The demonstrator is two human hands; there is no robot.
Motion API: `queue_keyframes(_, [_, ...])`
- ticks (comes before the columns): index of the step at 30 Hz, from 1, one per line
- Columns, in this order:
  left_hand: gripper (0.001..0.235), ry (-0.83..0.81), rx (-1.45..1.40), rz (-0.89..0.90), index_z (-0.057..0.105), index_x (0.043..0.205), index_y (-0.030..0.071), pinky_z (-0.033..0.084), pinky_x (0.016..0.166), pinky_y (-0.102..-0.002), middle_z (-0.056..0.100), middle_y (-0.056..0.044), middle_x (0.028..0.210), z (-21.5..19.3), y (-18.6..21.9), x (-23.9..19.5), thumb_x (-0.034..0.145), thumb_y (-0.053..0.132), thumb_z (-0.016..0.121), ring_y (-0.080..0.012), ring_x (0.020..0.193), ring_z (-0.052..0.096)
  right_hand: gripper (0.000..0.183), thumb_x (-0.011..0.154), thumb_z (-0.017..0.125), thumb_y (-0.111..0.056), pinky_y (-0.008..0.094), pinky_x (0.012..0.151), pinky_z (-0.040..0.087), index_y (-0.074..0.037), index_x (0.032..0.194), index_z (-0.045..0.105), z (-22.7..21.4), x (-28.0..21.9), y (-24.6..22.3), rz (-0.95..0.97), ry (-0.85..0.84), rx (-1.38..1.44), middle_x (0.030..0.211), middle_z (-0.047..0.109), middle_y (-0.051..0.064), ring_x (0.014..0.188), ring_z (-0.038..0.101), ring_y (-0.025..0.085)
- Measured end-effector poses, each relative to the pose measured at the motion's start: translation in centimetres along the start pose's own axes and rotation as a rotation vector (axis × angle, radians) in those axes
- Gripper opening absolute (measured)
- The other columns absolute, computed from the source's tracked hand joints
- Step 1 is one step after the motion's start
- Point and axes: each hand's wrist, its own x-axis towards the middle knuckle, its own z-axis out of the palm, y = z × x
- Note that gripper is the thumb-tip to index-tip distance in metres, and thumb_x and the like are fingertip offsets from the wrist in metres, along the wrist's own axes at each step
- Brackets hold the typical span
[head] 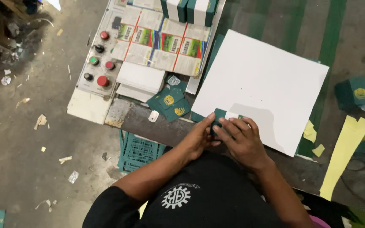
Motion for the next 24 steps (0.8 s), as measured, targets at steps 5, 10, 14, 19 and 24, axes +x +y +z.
queue_keyframes(5, [0.045, -0.032, -0.050, 0.009, 0.067, 0.115, 0.014, 0.052, 0.082, -0.034, 0.072, -0.001, 0.098, -2.2, -0.2, 1.2, 0.094, 0.053, 0.062, -0.0165, 0.093, 0.065, 0.048, 0.084, 0.077, -0.016, 0.048, 0.115, 0.035, -0.016, 0.131, 0.068, -0.1, 0.6, -1.2, 0.007, 0.008, -0.017, 0.142, 0.060, 0.005, 0.128, 0.055, 0.024])
queue_keyframes(10, [0.034, 0.015, -0.156, 0.191, 0.066, 0.108, 0.013, 0.056, 0.079, -0.041, 0.068, -0.003, 0.094, -6.4, 3.2, 3.4, 0.089, 0.041, 0.068, -0.0203, 0.091, 0.068, 0.049, 0.083, 0.082, -0.017, 0.053, 0.113, 0.039, -0.008, 0.127, 0.063, 0.8, 0.4, -1.6, 0.110, 0.252, 0.140, 0.139, 0.057, 0.012, 0.127, 0.056, 0.031])
queue_keyframes(14, [0.038, 0.060, -0.098, 0.530, 0.068, 0.110, 0.007, 0.057, 0.076, -0.038, 0.066, -0.004, 0.086, -8.4, 13.5, 2.7, 0.093, 0.041, 0.069, -0.0173, 0.076, 0.063, 0.049, 0.085, 0.078, -0.014, 0.051, 0.112, 0.044, -0.003, 0.130, 0.062, 3.6, -1.7, -0.5, 0.456, 0.295, 0.147, 0.138, 0.059, 0.015, 0.131, 0.055, 0.036])
queue_keyframes(19, [0.033, 0.262, 0.002, 0.903, 0.058, 0.105, 0.007, 0.053, 0.068, -0.039, 0.051, -0.004, 0.081, -16.4, 26.3, 7.1, 0.099, 0.034, 0.075, -0.0186, 0.068, 0.052, 0.049, 0.087, 0.075, -0.016, 0.050, 0.112, 0.044, -0.004, 0.133, 0.064, 8.2, -5.4, 0.6, 0.640, 0.164, 0.068, 0.135, 0.063, 0.016, 0.132, 0.055, 0.036])
queue_keyframes(24, [0.030, 0.556, 0.091, 0.826, 0.068, 0.092, 0.010, 0.044, 0.053, -0.026, 0.063, 0.001, 0.076, -18.7, 36.6, 11.3, 0.081, 0.037, 0.075, -0.0094, 0.063, 0.058, 0.042, 0.086, 0.072, -0.018, 0.048, 0.114, 0.040, -0.009, 0.128, 0.067, 8.9, -4.9, 0.1, 0.693, 0.088, -0.030, 0.130, 0.066, 0.011, 0.130, 0.057, 0.032])
